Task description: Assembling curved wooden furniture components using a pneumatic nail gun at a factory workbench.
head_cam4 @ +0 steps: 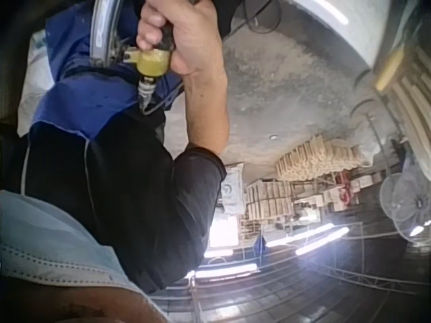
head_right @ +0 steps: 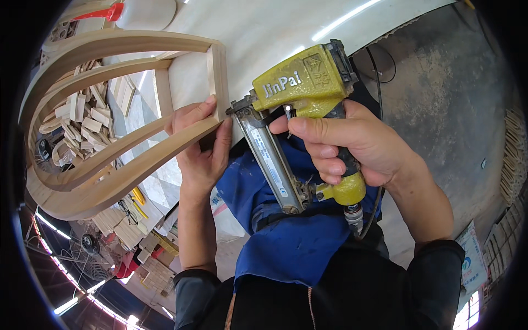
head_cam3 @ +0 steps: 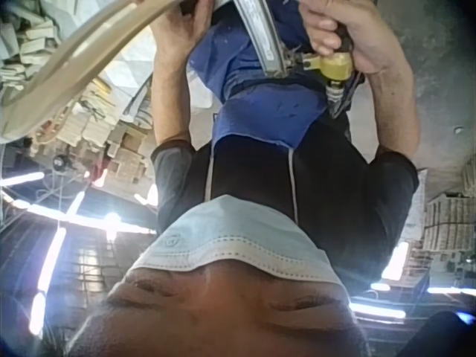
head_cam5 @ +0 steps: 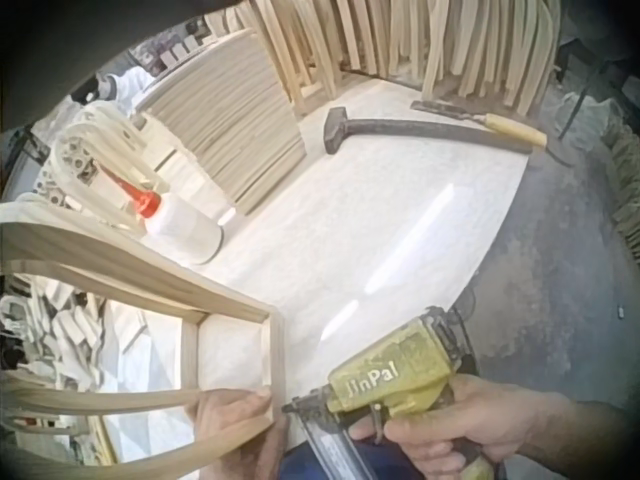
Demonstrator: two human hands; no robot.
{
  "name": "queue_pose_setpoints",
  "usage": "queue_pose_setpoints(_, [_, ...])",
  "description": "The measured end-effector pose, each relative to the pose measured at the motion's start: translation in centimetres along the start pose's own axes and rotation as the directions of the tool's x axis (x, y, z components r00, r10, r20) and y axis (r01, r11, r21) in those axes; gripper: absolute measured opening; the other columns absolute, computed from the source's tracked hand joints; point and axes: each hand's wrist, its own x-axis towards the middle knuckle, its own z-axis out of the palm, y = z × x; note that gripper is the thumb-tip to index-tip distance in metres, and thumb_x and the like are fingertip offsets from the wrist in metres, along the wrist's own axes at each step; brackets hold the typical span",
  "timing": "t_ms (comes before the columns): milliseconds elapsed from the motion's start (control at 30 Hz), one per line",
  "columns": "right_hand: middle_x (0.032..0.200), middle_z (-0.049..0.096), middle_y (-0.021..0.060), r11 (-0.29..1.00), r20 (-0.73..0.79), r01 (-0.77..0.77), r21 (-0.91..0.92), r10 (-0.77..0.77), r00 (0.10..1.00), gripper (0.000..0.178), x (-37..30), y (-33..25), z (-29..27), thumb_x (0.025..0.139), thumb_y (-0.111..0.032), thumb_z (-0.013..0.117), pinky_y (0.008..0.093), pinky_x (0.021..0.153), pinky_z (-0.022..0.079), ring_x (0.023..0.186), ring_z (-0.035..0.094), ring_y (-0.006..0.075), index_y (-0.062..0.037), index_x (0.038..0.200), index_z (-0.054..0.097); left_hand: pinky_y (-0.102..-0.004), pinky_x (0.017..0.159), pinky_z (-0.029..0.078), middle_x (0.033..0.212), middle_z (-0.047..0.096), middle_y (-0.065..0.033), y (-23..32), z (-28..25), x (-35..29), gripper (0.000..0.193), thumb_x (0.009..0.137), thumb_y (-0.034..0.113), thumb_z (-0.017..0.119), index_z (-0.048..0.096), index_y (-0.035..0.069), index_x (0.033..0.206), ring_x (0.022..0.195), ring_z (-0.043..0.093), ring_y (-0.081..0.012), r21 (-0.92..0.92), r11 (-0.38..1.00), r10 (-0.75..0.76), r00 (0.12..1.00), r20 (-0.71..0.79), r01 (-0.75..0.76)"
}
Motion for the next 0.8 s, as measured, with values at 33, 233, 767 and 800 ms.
queue_pose_setpoints(33, [0.061, 0.051, -0.0044, 1.000, 0.001, -0.002, -0.010, 0.002, 1.000, 0.038, 0.0, -0.1, 0.0, 0.113, -0.018, 0.069, 0.0207, 0.041, 0.041, 0.043, 0.046, 0.0055, 0.0105, 0.137, 0.068, -0.0399, 0.105, 0.042, 0.113, 0.072, -0.0038, 0.0, 0.0, 0.0, 0.048, 0.092, 0.006, 0.085, 0.071, 0.015, 0.137, 0.105, 0.066, -0.0230, 0.000, 1.000, 0.000, 1.000, -0.002, 0.000])
queue_pose_setpoints(233, [0.062, 0.051, -0.0030, 0.997, -0.017, -0.018, -0.075, 0.017, 1.000, 0.032, 0.2, -0.5, -0.3, 0.111, -0.020, 0.072, 0.0225, 0.044, 0.040, 0.044, 0.045, 0.0066, 0.0073, 0.129, 0.073, -0.0396, 0.105, 0.041, 0.113, 0.072, -0.0039, 0.1, -0.1, 0.0, 0.047, 0.092, 0.006, 0.084, 0.071, 0.015, 0.136, 0.105, 0.066, -0.0231, 0.001, 1.000, -0.004, 1.000, 0.000, 0.004])
queue_pose_setpoints(767, [0.059, 0.049, -0.0039, 1.000, 0.110, 0.019, 0.016, -0.020, 0.994, 0.030, 0.9, 0.3, -1.9, 0.112, -0.015, 0.068, 0.0221, 0.039, 0.041, 0.040, 0.046, 0.0065, 0.0109, 0.128, 0.069, -0.0395, 0.104, 0.040, 0.114, 0.072, -0.0054, 0.2, -0.1, 0.2, 0.047, 0.092, 0.005, 0.084, 0.071, 0.014, 0.137, 0.106, 0.066, -0.0238, -0.001, 1.000, -0.002, 1.000, 0.006, 0.002])
queue_pose_setpoints(800, [0.058, 0.049, -0.0040, 1.000, 0.112, 0.013, 0.014, -0.015, 0.994, 0.031, 0.9, 0.2, -1.9, 0.112, -0.015, 0.068, 0.0221, 0.039, 0.041, 0.040, 0.046, 0.0064, 0.0111, 0.128, 0.069, -0.0395, 0.104, 0.040, 0.114, 0.072, -0.0054, 0.2, -0.1, 0.2, 0.047, 0.092, 0.005, 0.084, 0.071, 0.014, 0.137, 0.106, 0.066, -0.0238, -0.002, 1.000, -0.001, 1.000, 0.004, 0.001])
